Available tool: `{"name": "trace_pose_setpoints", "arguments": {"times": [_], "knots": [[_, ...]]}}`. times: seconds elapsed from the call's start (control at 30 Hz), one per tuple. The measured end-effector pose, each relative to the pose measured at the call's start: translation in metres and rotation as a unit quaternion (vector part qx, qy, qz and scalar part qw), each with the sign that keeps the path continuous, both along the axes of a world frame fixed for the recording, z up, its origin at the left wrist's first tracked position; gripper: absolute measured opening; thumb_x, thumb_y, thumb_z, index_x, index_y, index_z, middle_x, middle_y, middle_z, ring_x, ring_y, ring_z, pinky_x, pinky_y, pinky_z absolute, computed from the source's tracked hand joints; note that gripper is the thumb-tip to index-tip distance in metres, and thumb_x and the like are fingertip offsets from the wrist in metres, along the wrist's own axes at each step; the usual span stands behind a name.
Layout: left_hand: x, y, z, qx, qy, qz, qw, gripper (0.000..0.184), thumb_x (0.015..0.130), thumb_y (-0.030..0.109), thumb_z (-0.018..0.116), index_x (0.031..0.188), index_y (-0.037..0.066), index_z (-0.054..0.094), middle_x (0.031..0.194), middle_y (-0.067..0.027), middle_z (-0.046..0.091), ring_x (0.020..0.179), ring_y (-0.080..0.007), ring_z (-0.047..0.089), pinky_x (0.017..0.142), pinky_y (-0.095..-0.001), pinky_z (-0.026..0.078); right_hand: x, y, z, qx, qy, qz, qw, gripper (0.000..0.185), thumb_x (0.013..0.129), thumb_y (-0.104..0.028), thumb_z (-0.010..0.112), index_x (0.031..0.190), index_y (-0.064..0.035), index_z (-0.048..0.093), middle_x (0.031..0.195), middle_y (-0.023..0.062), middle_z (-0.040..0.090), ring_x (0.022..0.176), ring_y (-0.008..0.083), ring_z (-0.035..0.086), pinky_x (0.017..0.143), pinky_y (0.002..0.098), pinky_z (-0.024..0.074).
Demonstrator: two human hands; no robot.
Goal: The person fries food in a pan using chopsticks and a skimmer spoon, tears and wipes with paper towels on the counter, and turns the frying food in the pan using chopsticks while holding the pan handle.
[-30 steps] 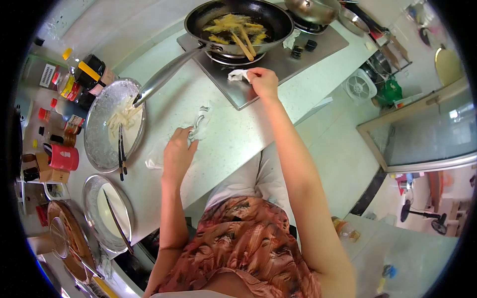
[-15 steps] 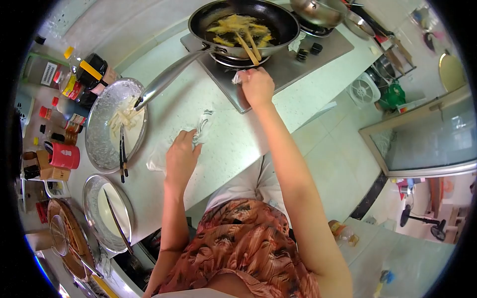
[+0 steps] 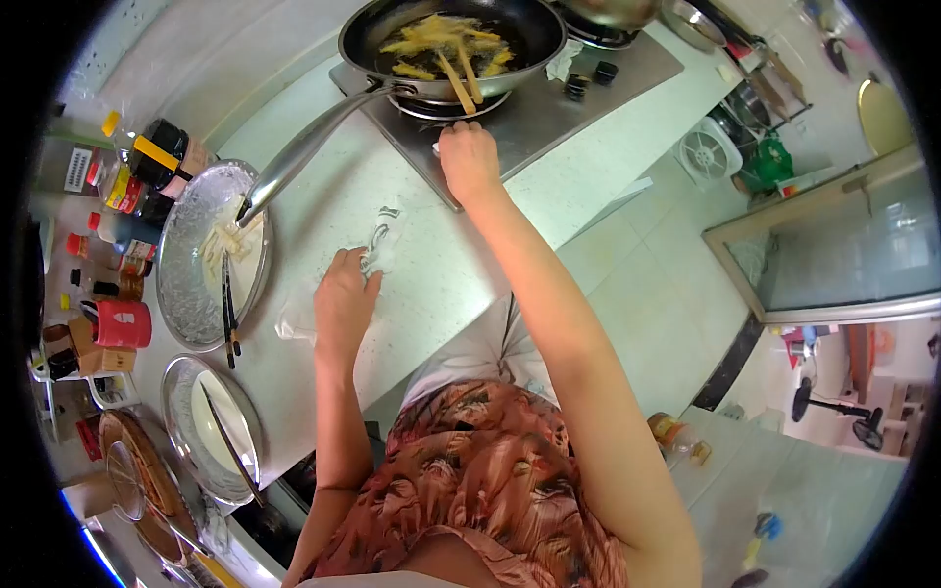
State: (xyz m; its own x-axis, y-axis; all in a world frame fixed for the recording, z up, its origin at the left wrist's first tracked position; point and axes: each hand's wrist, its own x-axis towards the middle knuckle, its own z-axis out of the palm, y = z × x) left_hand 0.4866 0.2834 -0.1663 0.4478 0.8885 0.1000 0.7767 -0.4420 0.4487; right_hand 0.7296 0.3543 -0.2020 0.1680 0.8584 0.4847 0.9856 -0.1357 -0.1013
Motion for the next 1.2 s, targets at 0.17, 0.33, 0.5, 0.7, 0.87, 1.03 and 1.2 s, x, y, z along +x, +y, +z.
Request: {"name": "trace_pose_setpoints", "arguments": {"times": [0.17, 0.33, 0.5, 0.7, 0.87, 1.03, 1.2], "knots": [[-0.005, 0.001, -0.002, 0.002, -0.022, -0.004, 1.000, 0.029, 0.081, 0.008, 0.066, 0.107, -0.001, 0.059, 0.098, -0.0157, 0.060, 0.089, -0.0355, 0.060, 0.075, -0.0412, 0.049, 0.020, -0.016, 0.016, -0.066, 0.226, 0.039, 0.971, 0.013, 0.074, -0.011, 0.066, 0.083, -0.0010, 0.069, 0.079, 0.0107, 0.068, 0.074, 0.0233, 0.065, 0.068, 0.0339, 0.0509], [-0.006, -0.004, -0.004, 0.012, -0.045, -0.012, 0.999, 0.030, 0.081, 0.009, 0.065, 0.109, -0.001, 0.059, 0.097, -0.0160, 0.060, 0.088, -0.0360, 0.059, 0.075, -0.0416, 0.048, 0.049, -0.047, 0.018, -0.038, 0.448, -0.066, 0.891, 0.021, 0.076, -0.017, 0.071, 0.092, -0.0018, 0.071, 0.078, 0.0107, 0.070, 0.068, 0.0184, 0.065, 0.067, 0.0299, 0.0494], [-0.005, -0.003, -0.001, 0.004, -0.025, -0.013, 1.000, 0.032, 0.080, 0.009, 0.066, 0.110, -0.001, 0.059, 0.097, -0.0153, 0.059, 0.090, -0.0344, 0.059, 0.076, -0.0410, 0.048, 0.032, -0.051, 0.020, -0.041, 0.381, -0.028, 0.923, 0.018, 0.078, -0.014, 0.069, 0.090, -0.0017, 0.071, 0.079, 0.0141, 0.069, 0.069, 0.0246, 0.067, 0.067, 0.0325, 0.0505], [-0.007, -0.008, 0.005, -0.001, -0.028, -0.008, 1.000, 0.035, 0.080, 0.009, 0.065, 0.113, 0.000, 0.059, 0.098, -0.0146, 0.059, 0.092, -0.0331, 0.060, 0.079, -0.0401, 0.049, 0.027, -0.051, 0.018, -0.068, 0.157, 0.128, 0.977, 0.017, 0.078, -0.005, 0.065, 0.095, -0.0019, 0.070, 0.080, 0.0126, 0.063, 0.071, 0.0305, 0.062, 0.067, 0.0371, 0.0483], [-0.004, -0.005, 0.007, -0.021, -0.009, -0.011, 1.000, 0.035, 0.080, 0.008, 0.065, 0.113, 0.000, 0.059, 0.099, -0.0144, 0.059, 0.092, -0.0330, 0.060, 0.079, -0.0404, 0.048, 0.025, -0.050, 0.043, -0.152, 0.257, 0.101, 0.949, 0.015, 0.076, -0.006, 0.066, 0.089, -0.0029, 0.071, 0.079, 0.0119, 0.063, 0.078, 0.0290, 0.062, 0.069, 0.0366, 0.0485], [-0.005, -0.001, 0.010, -0.038, -0.011, -0.007, 0.999, 0.035, 0.080, 0.008, 0.065, 0.113, 0.000, 0.059, 0.099, -0.0146, 0.059, 0.091, -0.0328, 0.060, 0.079, -0.0405, 0.049, 0.024, -0.046, 0.036, -0.091, 0.154, 0.130, 0.975, 0.013, 0.073, -0.008, 0.067, 0.084, -0.0045, 0.072, 0.077, 0.0091, 0.064, 0.076, 0.0271, 0.063, 0.067, 0.0363, 0.0495], [-0.006, 0.000, 0.007, -0.034, -0.009, -0.019, 0.999, 0.036, 0.080, 0.009, 0.066, 0.114, 0.000, 0.059, 0.098, -0.0147, 0.059, 0.090, -0.0330, 0.060, 0.078, -0.0408, 0.049, 0.017, -0.052, 0.026, -0.080, 0.097, 0.139, 0.982, 0.012, 0.066, -0.011, 0.071, 0.078, -0.0065, 0.071, 0.076, 0.0101, 0.064, 0.076, 0.0289, 0.061, 0.065, 0.0394, 0.0490]]}}
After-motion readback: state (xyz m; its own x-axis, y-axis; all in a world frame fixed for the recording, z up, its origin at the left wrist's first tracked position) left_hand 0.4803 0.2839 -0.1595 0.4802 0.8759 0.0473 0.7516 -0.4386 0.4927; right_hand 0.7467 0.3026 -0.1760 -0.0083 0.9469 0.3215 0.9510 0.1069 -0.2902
